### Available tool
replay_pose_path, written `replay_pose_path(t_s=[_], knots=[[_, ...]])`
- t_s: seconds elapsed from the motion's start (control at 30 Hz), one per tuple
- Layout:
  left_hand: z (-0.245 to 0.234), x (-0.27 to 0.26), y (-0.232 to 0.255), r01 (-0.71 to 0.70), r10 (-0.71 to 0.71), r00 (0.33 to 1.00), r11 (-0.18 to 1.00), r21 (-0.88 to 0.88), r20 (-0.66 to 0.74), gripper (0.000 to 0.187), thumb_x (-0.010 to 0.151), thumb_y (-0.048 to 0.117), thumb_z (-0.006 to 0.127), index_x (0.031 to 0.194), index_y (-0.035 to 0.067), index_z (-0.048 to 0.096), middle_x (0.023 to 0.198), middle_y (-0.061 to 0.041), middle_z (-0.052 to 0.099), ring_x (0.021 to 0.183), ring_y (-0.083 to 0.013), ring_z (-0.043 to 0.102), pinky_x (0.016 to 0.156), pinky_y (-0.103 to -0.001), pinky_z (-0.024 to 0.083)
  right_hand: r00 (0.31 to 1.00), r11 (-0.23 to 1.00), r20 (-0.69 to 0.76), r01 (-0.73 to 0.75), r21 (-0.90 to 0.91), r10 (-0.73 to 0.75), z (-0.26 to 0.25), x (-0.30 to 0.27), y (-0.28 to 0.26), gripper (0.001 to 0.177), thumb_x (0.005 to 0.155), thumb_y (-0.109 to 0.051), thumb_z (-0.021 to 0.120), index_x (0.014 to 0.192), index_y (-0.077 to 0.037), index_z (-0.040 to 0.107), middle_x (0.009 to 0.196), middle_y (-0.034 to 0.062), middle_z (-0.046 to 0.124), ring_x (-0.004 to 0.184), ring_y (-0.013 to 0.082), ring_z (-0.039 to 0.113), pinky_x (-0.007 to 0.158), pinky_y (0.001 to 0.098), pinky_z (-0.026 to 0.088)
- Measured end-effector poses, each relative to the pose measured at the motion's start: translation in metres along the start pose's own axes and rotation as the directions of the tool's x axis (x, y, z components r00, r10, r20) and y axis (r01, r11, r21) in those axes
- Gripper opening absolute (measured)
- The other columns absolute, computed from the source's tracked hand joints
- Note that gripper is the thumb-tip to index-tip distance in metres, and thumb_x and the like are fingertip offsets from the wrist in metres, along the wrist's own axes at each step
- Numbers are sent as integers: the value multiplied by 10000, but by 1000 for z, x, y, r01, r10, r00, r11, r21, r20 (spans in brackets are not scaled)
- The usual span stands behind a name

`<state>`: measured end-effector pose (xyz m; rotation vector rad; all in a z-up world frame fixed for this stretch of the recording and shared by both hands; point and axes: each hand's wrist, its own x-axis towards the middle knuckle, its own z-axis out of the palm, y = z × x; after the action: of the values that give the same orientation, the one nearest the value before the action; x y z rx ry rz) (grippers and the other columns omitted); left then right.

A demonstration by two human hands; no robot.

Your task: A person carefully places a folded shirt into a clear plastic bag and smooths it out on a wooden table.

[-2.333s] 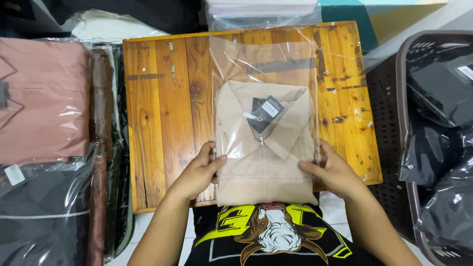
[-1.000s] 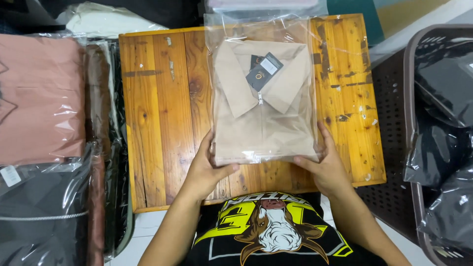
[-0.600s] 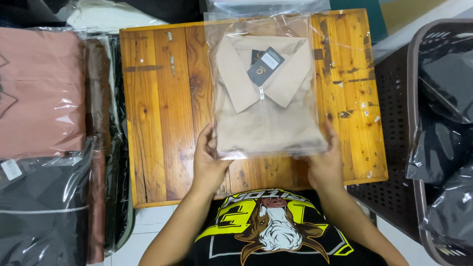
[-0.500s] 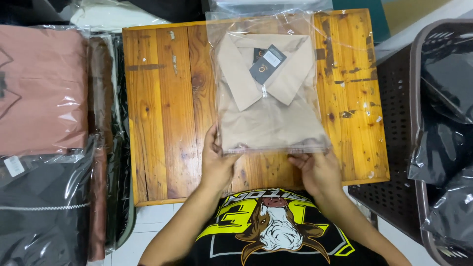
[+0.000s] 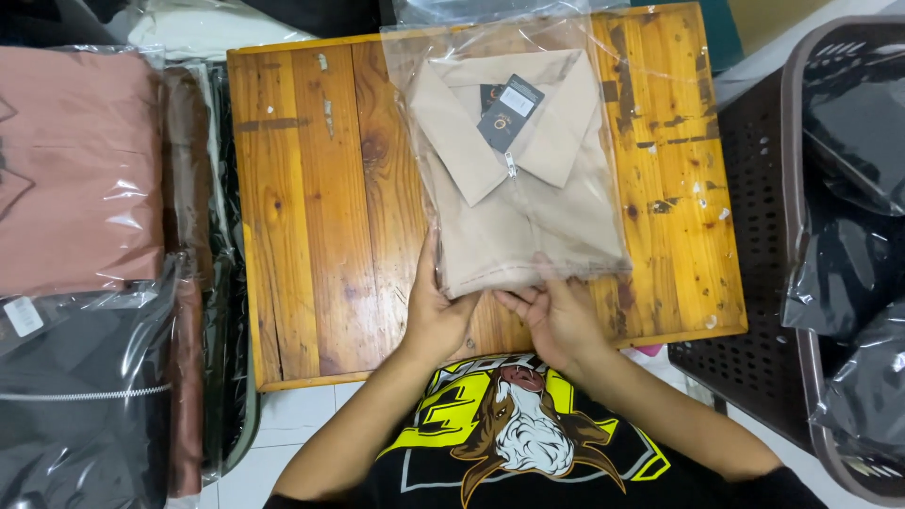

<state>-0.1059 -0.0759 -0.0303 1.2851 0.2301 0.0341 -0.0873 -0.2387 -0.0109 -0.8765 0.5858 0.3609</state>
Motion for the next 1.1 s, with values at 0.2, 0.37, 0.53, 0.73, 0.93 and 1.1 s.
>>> replay_pose_path(t_s=[0.2, 0.37, 0.53, 0.73, 0.93, 1.1], knots=[[5, 6, -20, -99, 110, 986, 991, 94, -123, 1012, 773, -127, 771, 1586, 35, 190, 1483, -296, 473, 1373, -383, 504, 1153, -434, 461, 998, 997, -60, -13, 73, 17, -3, 6, 4, 419, 923, -180, 659, 1298, -21, 559, 1220, 152, 681, 1073, 380, 697, 986, 651, 541], [6, 11, -33, -80, 105, 981, 985, 153, -164, 730, 800, -79, 781, 1443, 0, 444, 1324, -215, 633, 1285, -299, 601, 1133, -408, 474, 1000, 992, -11, 17, 127, -16, -18, 17, 15, 457, 917, -162, 598, 1364, -83, 544, 1367, 145, 625, 1195, 410, 646, 1007, 691, 507], [18, 12, -10, -97, 138, 964, 978, 182, -226, 547, 815, -38, 786, 1315, 5, 569, 1209, -205, 706, 1227, -265, 642, 1068, -378, 517, 999, 994, 20, 30, 103, -33, -26, 40, 21, 448, 974, -324, 599, 1373, -124, 556, 1347, 127, 651, 1202, 374, 645, 972, 644, 533], [15, 7, -6, 18, 32, 965, 982, 187, -259, 645, 737, -49, 822, 1323, 10, 561, 1194, -212, 721, 1220, -294, 659, 1088, -391, 515, 997, 982, -6, 74, 173, -74, -18, 52, 16, 335, 953, -165, 684, 1284, -148, 635, 1276, 92, 711, 1153, 339, 693, 922, 605, 586], [19, 5, -1, 117, -59, 952, 977, 179, -300, 701, 800, -15, 789, 1431, 26, 488, 1321, -247, 655, 1292, -339, 602, 1110, -408, 493, 999, 988, 17, 39, 149, -42, -8, 52, 8, 357, 956, -184, 684, 1308, -164, 625, 1329, 62, 688, 1207, 314, 671, 986, 617, 556], [31, -1, 39, 22, 37, 963, 977, 213, -268, 841, 830, -43, 760, 1533, -32, 298, 1424, -353, 517, 1358, -458, 504, 1164, -501, 432, 999, 992, -19, 28, 125, -26, 16, 20, -24, 388, 972, -305, 629, 1333, -165, 614, 1346, 81, 675, 1245, 339, 654, 1014, 628, 536]])
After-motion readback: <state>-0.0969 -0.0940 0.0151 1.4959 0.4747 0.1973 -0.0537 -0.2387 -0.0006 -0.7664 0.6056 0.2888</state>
